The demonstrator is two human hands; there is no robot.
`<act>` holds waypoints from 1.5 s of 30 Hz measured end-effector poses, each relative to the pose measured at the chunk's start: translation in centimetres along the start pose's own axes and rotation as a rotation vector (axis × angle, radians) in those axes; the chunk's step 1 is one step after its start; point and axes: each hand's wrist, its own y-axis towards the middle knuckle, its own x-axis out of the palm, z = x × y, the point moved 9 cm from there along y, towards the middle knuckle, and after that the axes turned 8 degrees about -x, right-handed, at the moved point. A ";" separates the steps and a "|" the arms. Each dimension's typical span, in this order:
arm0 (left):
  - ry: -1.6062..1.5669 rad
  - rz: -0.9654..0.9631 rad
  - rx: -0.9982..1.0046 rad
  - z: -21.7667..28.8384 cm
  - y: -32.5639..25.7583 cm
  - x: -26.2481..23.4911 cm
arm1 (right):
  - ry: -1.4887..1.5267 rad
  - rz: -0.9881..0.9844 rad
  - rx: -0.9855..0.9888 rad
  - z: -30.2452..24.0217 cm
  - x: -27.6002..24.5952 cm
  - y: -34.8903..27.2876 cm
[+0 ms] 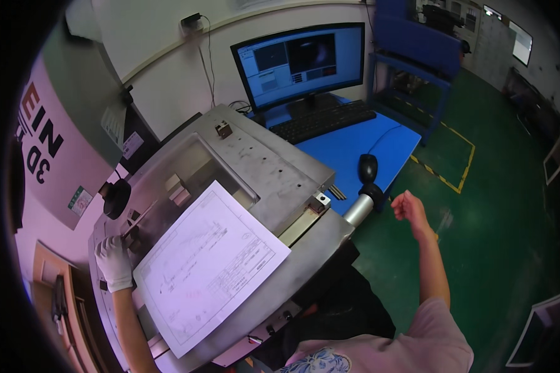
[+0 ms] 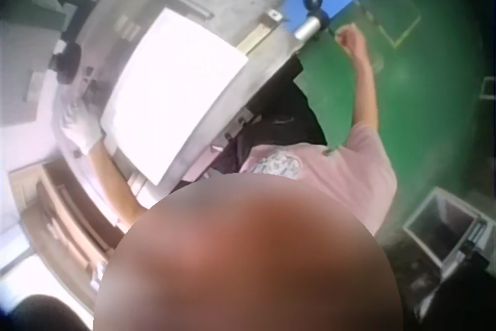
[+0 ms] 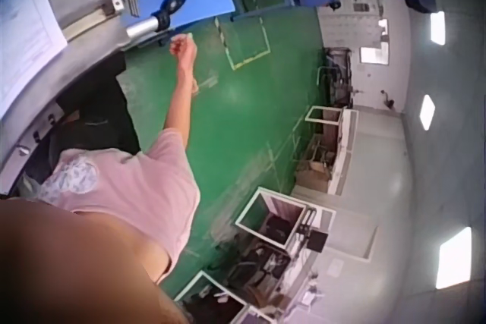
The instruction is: Measure mechanical components using a 3D coordinate measuring machine while referencing a technical drawing.
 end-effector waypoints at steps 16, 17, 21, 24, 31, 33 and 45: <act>0.047 -0.001 0.007 0.3 0.1 -0.2 | 0.016 -0.021 0.021 0.3 -0.1 -0.2; 0.057 -0.020 -0.003 0.3 0.2 -0.2 | 0.016 -0.030 0.030 0.3 0.0 -0.2; 0.056 -0.021 0.011 0.0 -0.1 0.3 | 0.025 -0.038 0.036 0.5 0.2 -0.1; 0.064 0.011 0.039 0.0 -0.2 0.2 | 0.049 -0.040 0.029 0.9 0.1 0.1; 0.053 -0.074 -0.015 -0.1 0.7 -0.9 | 0.064 -0.034 0.015 0.9 0.1 0.0; 0.056 -0.144 -0.039 -0.5 0.7 -0.5 | 0.067 -0.040 0.013 1.0 0.2 0.2; -0.083 -0.394 -0.296 -0.8 1.1 -4.1 | 0.028 0.003 -0.090 -2.2 -1.7 2.2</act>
